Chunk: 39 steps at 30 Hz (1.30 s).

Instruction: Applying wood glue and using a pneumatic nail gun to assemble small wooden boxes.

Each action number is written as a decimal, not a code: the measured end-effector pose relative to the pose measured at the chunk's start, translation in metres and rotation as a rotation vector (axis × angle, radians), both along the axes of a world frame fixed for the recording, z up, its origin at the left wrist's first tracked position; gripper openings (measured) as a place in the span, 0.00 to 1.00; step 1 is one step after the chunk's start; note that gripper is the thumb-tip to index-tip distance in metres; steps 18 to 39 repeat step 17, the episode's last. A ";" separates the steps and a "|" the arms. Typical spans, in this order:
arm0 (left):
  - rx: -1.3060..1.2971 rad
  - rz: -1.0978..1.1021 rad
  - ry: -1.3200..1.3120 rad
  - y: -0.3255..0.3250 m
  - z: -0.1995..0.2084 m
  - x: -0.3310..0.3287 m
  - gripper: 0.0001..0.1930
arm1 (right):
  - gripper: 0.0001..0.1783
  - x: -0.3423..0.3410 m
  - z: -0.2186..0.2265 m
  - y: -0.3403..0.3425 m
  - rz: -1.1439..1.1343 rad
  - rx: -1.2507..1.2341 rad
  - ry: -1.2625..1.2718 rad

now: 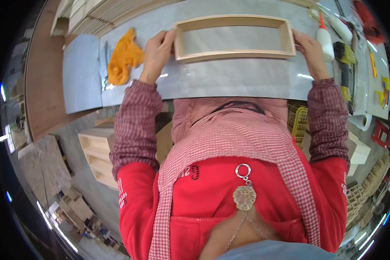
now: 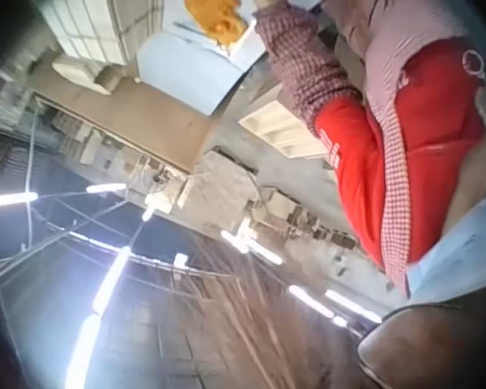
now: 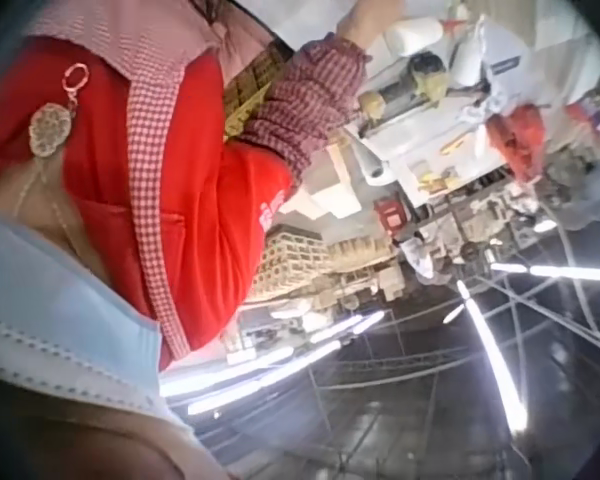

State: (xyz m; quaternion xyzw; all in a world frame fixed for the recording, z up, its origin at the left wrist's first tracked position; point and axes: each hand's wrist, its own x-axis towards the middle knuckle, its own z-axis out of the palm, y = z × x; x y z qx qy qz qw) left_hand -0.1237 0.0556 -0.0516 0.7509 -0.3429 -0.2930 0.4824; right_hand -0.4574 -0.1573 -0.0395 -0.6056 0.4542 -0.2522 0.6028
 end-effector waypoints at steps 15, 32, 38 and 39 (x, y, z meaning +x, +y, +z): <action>0.030 0.181 -0.294 0.072 -0.036 0.032 0.15 | 0.35 -0.056 -0.027 -0.037 -0.442 -0.686 0.707; 0.069 0.168 -0.360 0.085 -0.042 0.034 0.15 | 0.40 -0.031 -0.040 -0.032 -0.509 -0.681 0.641; 0.069 0.168 -0.360 0.085 -0.042 0.034 0.15 | 0.40 -0.031 -0.040 -0.032 -0.509 -0.681 0.641; 0.069 0.168 -0.360 0.085 -0.042 0.034 0.15 | 0.40 -0.031 -0.040 -0.032 -0.509 -0.681 0.641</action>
